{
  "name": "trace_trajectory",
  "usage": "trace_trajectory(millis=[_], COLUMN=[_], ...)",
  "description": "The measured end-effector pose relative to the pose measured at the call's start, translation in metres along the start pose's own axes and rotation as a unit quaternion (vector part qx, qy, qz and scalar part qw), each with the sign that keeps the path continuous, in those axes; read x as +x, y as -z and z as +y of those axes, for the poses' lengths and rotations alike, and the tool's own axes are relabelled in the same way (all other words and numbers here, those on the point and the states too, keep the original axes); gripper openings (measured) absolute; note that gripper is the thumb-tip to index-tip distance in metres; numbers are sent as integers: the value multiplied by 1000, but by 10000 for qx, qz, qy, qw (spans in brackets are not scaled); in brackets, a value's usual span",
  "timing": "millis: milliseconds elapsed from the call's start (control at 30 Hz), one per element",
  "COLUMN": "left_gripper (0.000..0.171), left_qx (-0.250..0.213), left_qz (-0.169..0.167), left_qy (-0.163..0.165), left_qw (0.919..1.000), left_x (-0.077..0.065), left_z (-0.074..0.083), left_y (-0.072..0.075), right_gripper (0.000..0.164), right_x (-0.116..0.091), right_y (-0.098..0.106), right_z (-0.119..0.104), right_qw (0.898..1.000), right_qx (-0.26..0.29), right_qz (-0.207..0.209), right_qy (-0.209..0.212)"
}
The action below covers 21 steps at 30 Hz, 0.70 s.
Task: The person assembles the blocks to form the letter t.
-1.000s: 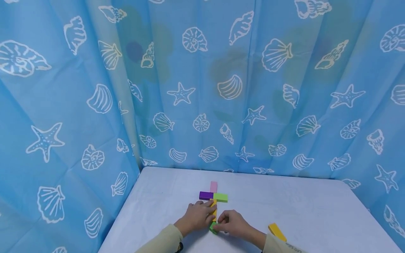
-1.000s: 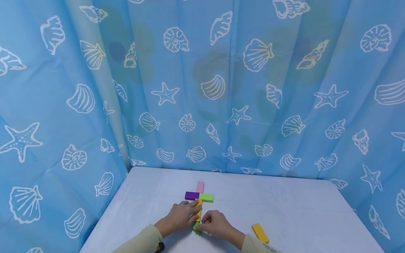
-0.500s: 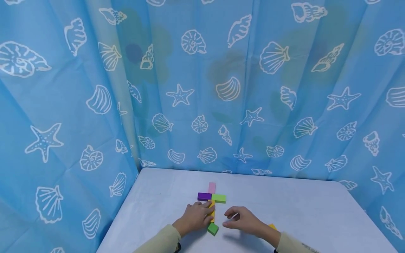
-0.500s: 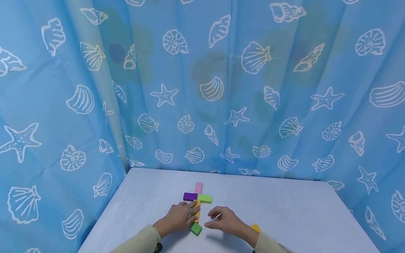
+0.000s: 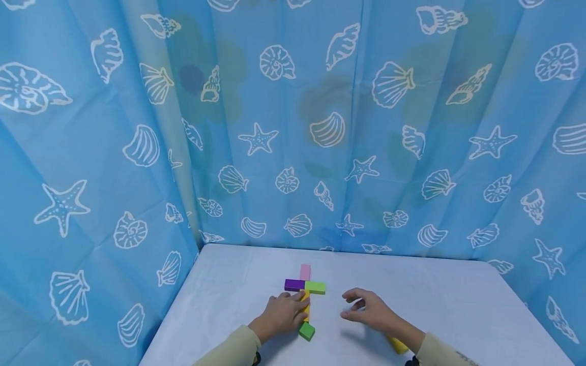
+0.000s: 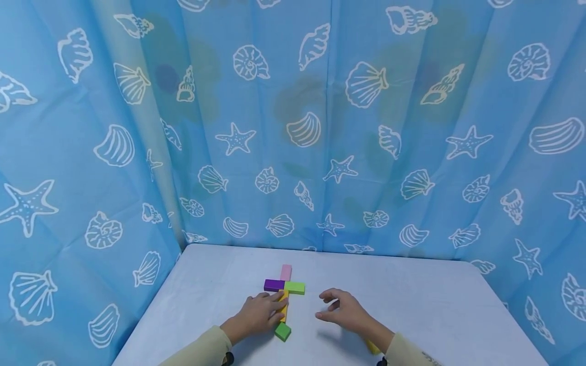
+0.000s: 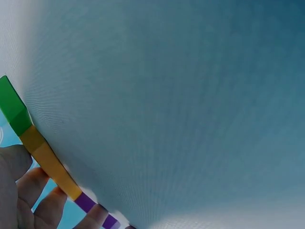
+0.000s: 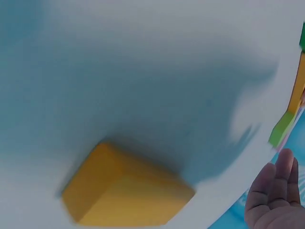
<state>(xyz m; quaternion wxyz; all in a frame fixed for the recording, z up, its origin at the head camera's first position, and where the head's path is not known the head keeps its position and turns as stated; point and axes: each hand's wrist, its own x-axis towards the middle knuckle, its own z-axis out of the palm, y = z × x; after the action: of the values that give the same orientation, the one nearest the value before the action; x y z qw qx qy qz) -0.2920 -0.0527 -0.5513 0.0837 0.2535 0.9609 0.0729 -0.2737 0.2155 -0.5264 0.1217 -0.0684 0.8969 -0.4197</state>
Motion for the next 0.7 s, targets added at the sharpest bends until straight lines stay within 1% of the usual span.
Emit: trace_trajectory(millis=[300, 433, 567, 700], left_gripper=[47, 47, 47, 46], left_qx=[-40, -39, -23, 46], left_qz=[161, 134, 65, 76], left_qy=[-80, -55, -34, -43], left_qw=[9998, 9999, 10000, 10000], left_x=[1, 2, 3, 2], left_z=[-3, -3, -2, -1], left_y=[-4, -4, -5, -4], right_gripper=[47, 47, 51, 53], right_x=[-3, -4, -6, -7], right_y=[21, 30, 38, 44], right_z=[22, 30, 37, 44], right_qw=[9988, 9974, 9959, 9950], right_qx=[29, 46, -6, -43], right_qz=[482, 661, 748, 811], right_qy=[-117, -283, -503, -589])
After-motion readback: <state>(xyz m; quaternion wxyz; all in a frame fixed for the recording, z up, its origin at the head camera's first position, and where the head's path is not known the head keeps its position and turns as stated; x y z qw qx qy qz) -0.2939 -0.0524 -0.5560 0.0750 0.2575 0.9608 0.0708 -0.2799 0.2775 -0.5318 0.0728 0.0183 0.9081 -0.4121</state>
